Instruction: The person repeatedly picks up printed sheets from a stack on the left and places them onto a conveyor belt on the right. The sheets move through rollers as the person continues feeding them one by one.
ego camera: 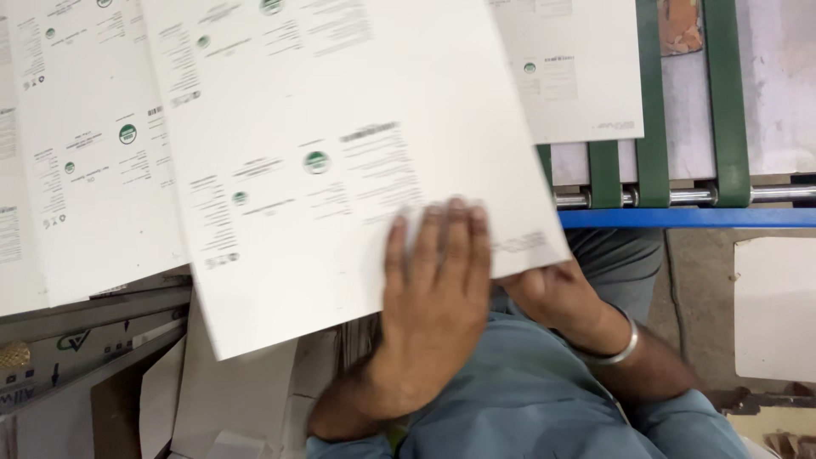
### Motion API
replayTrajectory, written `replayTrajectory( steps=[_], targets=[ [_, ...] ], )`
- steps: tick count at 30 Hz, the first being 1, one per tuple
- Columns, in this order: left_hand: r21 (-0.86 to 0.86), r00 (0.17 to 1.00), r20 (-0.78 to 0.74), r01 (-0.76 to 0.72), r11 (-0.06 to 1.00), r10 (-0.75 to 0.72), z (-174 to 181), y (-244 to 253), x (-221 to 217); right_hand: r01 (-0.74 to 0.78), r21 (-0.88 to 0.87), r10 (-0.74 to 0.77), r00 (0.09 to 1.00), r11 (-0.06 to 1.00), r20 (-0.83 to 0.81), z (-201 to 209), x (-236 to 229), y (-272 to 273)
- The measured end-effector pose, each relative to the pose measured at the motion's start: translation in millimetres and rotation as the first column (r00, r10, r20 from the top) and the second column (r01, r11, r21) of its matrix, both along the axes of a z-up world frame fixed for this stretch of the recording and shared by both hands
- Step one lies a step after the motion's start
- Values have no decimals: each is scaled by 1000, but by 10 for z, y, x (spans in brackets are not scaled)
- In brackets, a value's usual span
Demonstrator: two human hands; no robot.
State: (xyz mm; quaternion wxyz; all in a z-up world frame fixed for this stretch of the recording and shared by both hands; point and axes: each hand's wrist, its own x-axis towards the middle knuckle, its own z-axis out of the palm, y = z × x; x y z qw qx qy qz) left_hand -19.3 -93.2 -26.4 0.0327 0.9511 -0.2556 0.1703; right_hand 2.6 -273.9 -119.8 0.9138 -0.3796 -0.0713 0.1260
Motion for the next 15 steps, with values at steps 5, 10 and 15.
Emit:
replayTrajectory(
  steps=[5, 10, 15],
  targets=[
    [-70, 992, -99, 72, 995, -78, 114, 222, -83, 315, -103, -331, 911, 944, -245, -155, 94, -76],
    [-6, 978, 42, -205, 979, 205, 123, 817, 28, 608, -246, -652, 734, 755, -191, -725, 318, -731],
    [96, 943, 177, -302, 948, 283, 98, 1126, 264, 711, -343, -785, 598, 613, -162, -1313, 257, -1299]
  ],
)
